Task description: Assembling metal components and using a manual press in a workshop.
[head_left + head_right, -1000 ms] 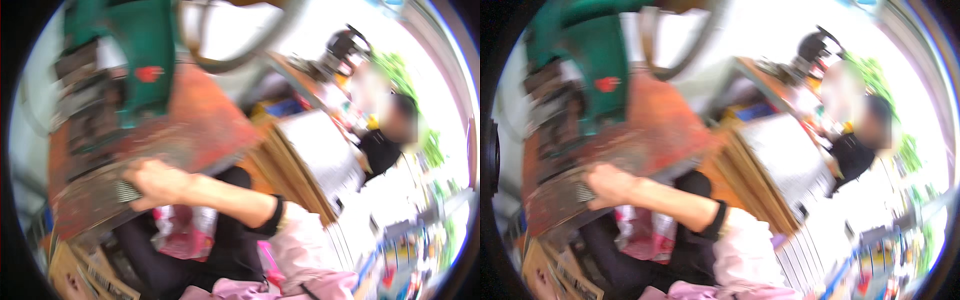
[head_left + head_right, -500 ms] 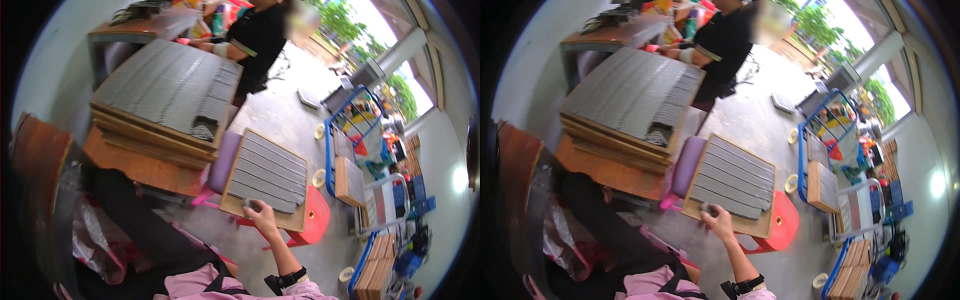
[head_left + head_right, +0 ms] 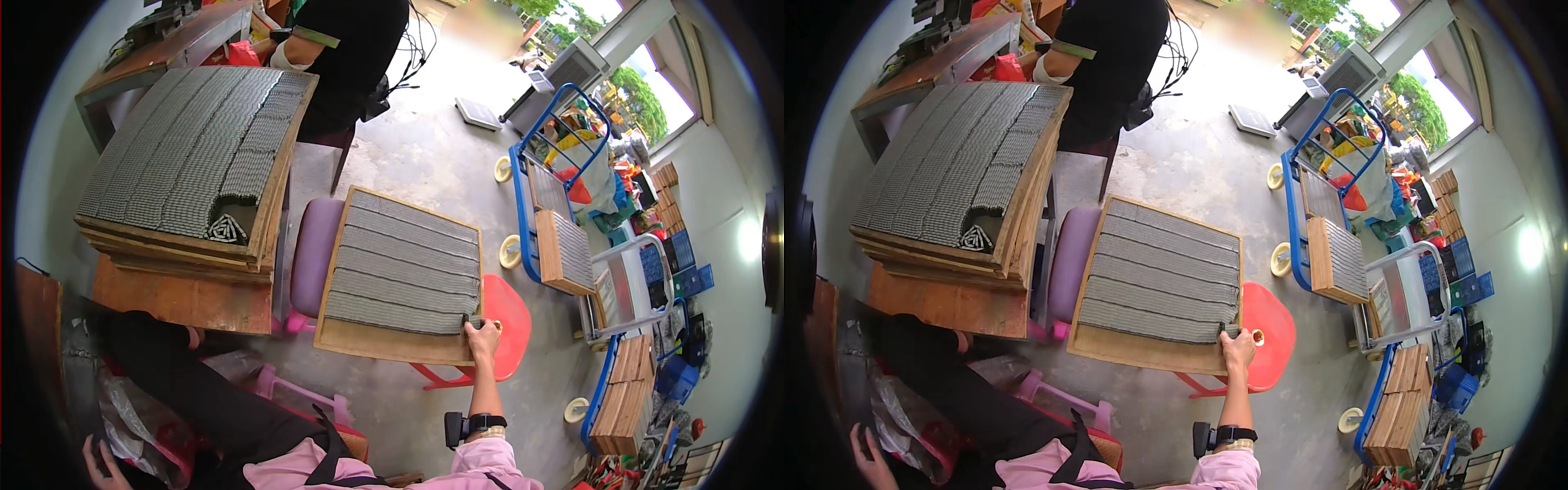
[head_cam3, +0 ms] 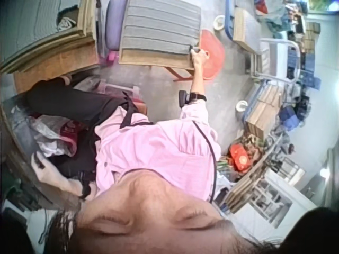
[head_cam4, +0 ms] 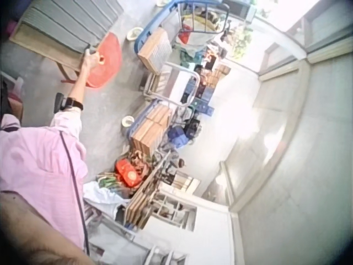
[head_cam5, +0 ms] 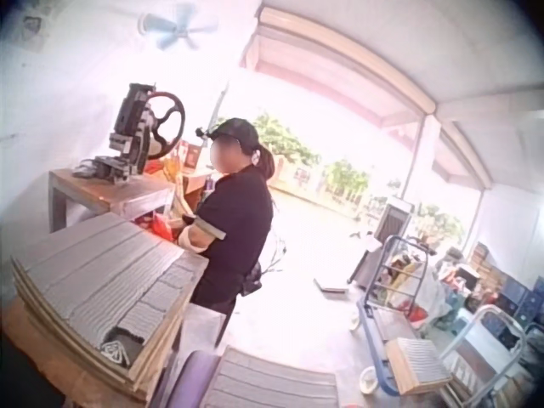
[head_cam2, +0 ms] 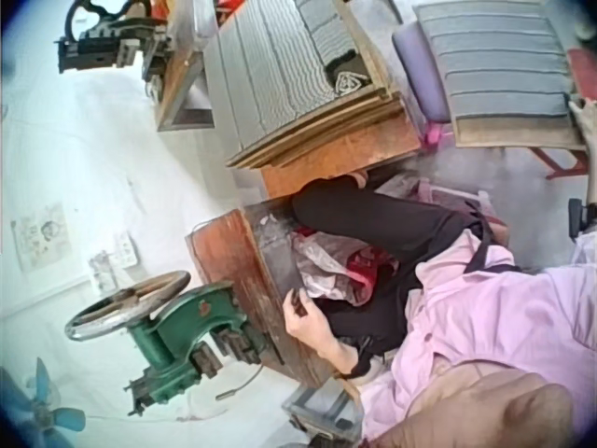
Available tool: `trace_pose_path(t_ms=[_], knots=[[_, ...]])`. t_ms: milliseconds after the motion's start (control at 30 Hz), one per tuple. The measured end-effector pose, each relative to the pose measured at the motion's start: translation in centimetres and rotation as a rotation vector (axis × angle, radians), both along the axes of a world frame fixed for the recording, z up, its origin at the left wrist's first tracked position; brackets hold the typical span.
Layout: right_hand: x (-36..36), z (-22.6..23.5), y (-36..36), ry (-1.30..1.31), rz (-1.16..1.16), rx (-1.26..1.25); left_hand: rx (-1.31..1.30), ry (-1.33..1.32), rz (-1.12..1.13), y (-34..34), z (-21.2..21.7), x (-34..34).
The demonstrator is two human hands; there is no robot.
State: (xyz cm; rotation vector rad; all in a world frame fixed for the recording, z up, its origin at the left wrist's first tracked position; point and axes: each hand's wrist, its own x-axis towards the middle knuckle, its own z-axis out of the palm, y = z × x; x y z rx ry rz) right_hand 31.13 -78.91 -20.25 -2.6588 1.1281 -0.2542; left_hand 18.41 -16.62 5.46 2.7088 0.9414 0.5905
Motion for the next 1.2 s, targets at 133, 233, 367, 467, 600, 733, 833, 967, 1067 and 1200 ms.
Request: trace_pose_path(t_ms=[133, 233, 367, 467, 600, 733, 833, 967, 1067, 1200], knots=[[0.7, 0.5, 1.4, 0.017, 0.003, -0.044, 0.015, 0.027, 0.002, -0.8, 0.1, 0.5], [1.0, 0.7, 2.7, 0.033, -0.022, -0.02, 0.0, 0.016, -0.008, -0.5, -0.4, 0.4], [0.3, -0.1, 2.1, -0.011, -0.08, 0.017, -0.001, 0.02, -0.026, -1.1, -0.3, 0.3], [0.4, -1.3, 2.1, -0.016, -0.085, -0.008, -0.027, 0.022, -0.024, -0.5, -0.4, 0.3], [0.1, -2.3, 2.6, -0.161, -0.021, 0.192, -0.05, 0.057, -0.022, -0.1, -0.7, -0.3], [-0.6, -4.5, 2.3, -0.299, 0.043, -0.022, -0.14, 0.085, -0.01, -0.5, -0.6, -0.6], [-0.3, -4.0, 2.9, -0.231, -0.028, 0.21, -0.125, 0.069, -0.056, 0.0, -1.1, -1.6], [2.3, -2.9, 9.5, -0.285, 0.015, -0.127, -0.134, 0.036, -0.021, 0.3, -1.4, -2.9], [4.3, 1.2, 18.0, -0.525, 0.445, -0.031, -0.133, 0.026, 0.013, 0.8, -1.5, -3.9], [5.9, 6.1, 31.3, -0.783, 0.941, 0.205, -0.126, -0.029, 0.127, 4.5, -3.9, -7.6]])
